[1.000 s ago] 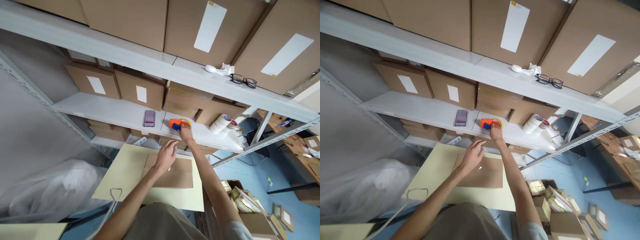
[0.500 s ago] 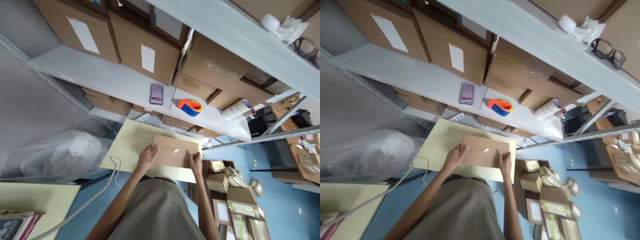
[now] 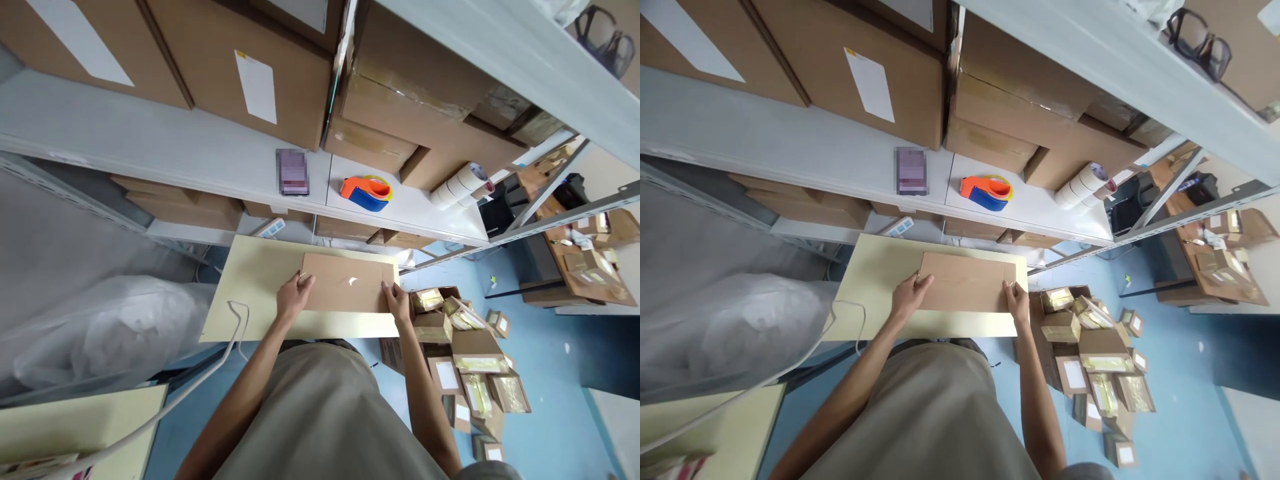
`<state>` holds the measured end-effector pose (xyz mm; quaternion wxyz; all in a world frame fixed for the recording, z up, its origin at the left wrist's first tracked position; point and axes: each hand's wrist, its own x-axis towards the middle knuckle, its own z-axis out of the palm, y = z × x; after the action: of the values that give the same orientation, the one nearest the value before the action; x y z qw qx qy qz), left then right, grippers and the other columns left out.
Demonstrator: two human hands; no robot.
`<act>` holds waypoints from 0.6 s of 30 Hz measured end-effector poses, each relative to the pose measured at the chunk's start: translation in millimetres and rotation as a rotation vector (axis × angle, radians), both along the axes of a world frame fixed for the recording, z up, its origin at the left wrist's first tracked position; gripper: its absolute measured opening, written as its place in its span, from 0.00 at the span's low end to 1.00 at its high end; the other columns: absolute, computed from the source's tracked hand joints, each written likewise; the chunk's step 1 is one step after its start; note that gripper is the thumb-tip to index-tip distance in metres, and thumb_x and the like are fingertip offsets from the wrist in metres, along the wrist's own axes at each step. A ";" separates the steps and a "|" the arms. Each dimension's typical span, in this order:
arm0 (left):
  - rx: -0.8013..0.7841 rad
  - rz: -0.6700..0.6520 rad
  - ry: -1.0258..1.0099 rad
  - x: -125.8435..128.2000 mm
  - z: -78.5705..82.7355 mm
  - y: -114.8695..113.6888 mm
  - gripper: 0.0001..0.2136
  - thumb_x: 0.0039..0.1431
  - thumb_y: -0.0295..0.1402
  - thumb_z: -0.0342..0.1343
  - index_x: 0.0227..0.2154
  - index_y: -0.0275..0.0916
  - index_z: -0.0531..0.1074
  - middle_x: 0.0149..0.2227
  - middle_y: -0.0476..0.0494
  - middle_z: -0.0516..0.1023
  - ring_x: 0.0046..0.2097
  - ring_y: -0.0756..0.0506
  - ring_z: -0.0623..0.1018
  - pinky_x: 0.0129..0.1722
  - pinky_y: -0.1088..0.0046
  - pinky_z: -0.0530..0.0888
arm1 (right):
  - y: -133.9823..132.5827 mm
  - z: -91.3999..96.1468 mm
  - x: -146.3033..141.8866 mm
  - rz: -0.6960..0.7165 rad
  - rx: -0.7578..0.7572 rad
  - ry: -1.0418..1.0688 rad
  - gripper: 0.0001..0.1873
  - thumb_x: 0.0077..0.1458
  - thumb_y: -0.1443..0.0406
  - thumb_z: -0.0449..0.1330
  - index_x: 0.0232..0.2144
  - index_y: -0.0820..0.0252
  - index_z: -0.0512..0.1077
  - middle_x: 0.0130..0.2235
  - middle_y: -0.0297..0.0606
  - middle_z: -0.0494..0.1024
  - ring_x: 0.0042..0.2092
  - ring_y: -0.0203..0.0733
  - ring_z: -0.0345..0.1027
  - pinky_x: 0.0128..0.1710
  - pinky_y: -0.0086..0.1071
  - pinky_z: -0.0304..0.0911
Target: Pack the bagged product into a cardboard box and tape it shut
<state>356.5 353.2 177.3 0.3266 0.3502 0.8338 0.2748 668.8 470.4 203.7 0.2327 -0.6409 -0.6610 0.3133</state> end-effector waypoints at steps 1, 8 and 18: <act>0.038 0.001 -0.020 -3.1 -0.7 -4.1 0.22 0.72 0.49 0.55 0.56 0.39 0.80 0.49 0.34 0.88 0.54 0.33 0.85 0.51 0.64 0.79 | -6.4 1.6 1.2 -0.004 -0.002 0.031 0.35 0.57 0.31 0.57 0.23 0.53 0.61 0.22 0.25 0.59 0.29 0.36 0.54 0.30 0.30 0.53; 0.282 -0.132 -0.053 -39.1 -23.0 -37.7 0.17 0.59 0.39 0.68 0.51 0.42 0.81 0.54 0.40 0.83 0.51 0.40 0.85 0.53 0.65 0.82 | -56.0 -32.3 20.6 0.010 -0.051 0.268 0.30 0.61 0.42 0.63 0.48 0.61 0.80 0.52 0.49 0.84 0.53 0.54 0.78 0.51 0.41 0.74; 0.106 0.048 -0.198 -0.7 -126.0 -120.8 0.29 0.55 0.25 0.65 0.61 0.41 0.73 0.62 0.35 0.78 0.59 0.37 0.83 0.61 0.56 0.82 | -142.1 -142.3 19.0 -0.063 -0.266 0.290 0.39 0.47 0.37 0.67 0.50 0.58 0.79 0.55 0.55 0.83 0.60 0.68 0.78 0.55 0.55 0.76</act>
<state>355.8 232.3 51.3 0.3817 0.3180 0.7899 0.3596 687.8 328.3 61.4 0.2484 -0.6344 -0.5532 0.4793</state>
